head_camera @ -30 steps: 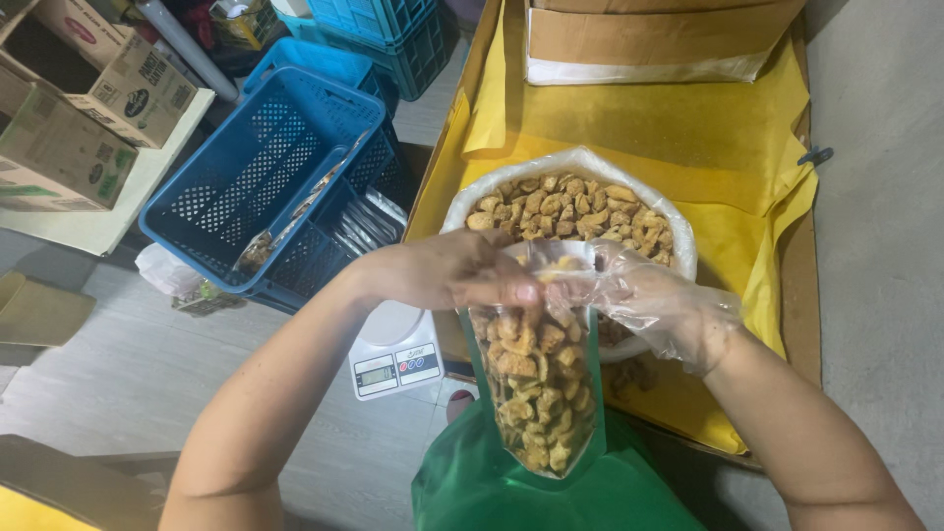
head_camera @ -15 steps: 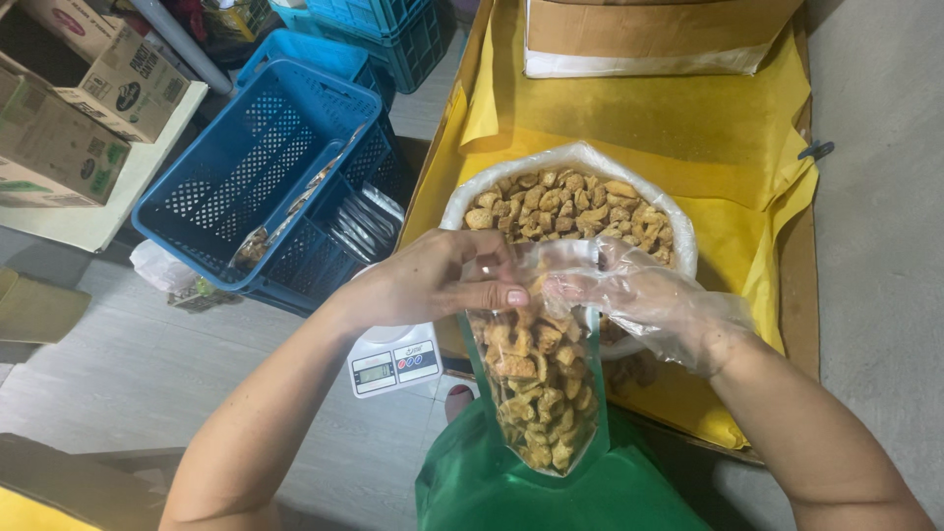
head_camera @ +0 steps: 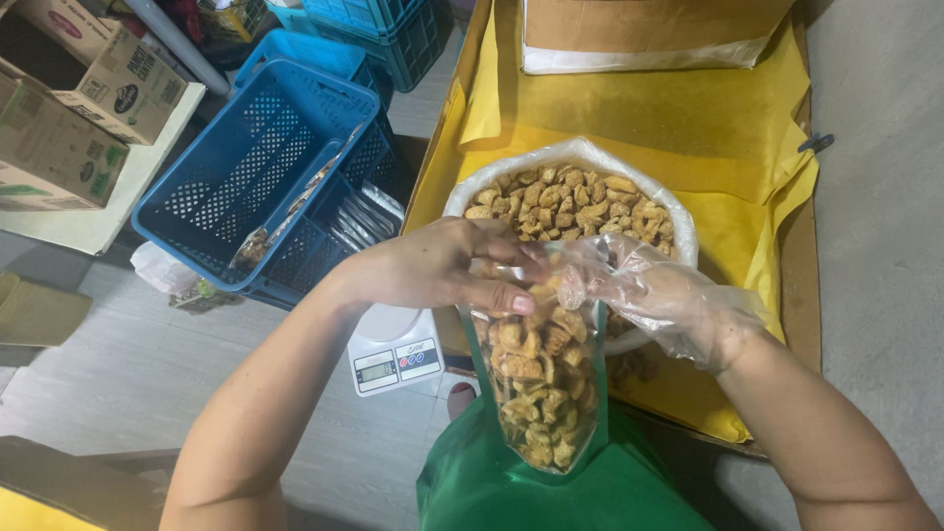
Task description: The person scoops fried snacks from a large bowl into small clear plastic bags, weighs each bag on a digital scale, and places the filled bags into a blue basket. The process is repeated multiple times throughout the clip.
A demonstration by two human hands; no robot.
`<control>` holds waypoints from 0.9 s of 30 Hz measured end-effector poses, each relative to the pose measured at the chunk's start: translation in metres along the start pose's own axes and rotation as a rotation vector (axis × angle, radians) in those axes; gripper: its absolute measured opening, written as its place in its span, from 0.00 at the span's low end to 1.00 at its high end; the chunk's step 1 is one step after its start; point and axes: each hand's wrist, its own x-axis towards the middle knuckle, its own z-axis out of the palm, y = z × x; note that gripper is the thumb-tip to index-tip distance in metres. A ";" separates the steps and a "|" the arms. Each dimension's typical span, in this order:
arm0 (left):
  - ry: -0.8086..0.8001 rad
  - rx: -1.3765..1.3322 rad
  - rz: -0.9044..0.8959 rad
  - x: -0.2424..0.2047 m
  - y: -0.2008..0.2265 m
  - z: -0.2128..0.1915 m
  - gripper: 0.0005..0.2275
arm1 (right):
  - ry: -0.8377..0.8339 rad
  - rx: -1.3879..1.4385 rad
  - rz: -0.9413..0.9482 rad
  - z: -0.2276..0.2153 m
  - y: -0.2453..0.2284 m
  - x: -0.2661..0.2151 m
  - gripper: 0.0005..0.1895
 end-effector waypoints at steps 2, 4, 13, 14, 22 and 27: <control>-0.083 0.011 -0.115 0.006 -0.001 0.002 0.34 | 0.002 0.016 -0.023 0.003 -0.002 -0.001 0.37; -0.134 0.037 -0.086 0.011 -0.002 0.006 0.36 | 0.001 0.009 0.002 0.007 -0.004 -0.005 0.36; 0.039 0.024 -0.173 -0.007 0.010 0.001 0.25 | 0.077 -0.129 0.066 0.017 -0.021 -0.022 0.33; 0.047 0.036 -0.240 -0.010 0.014 0.004 0.23 | 0.093 -0.142 0.064 0.017 -0.020 -0.022 0.34; 0.267 -0.017 -0.238 -0.007 0.026 0.016 0.19 | 0.010 0.002 -0.016 0.016 -0.016 -0.016 0.35; 0.301 0.014 -0.159 -0.002 0.023 0.029 0.14 | 0.026 -0.096 0.069 0.024 -0.030 -0.020 0.33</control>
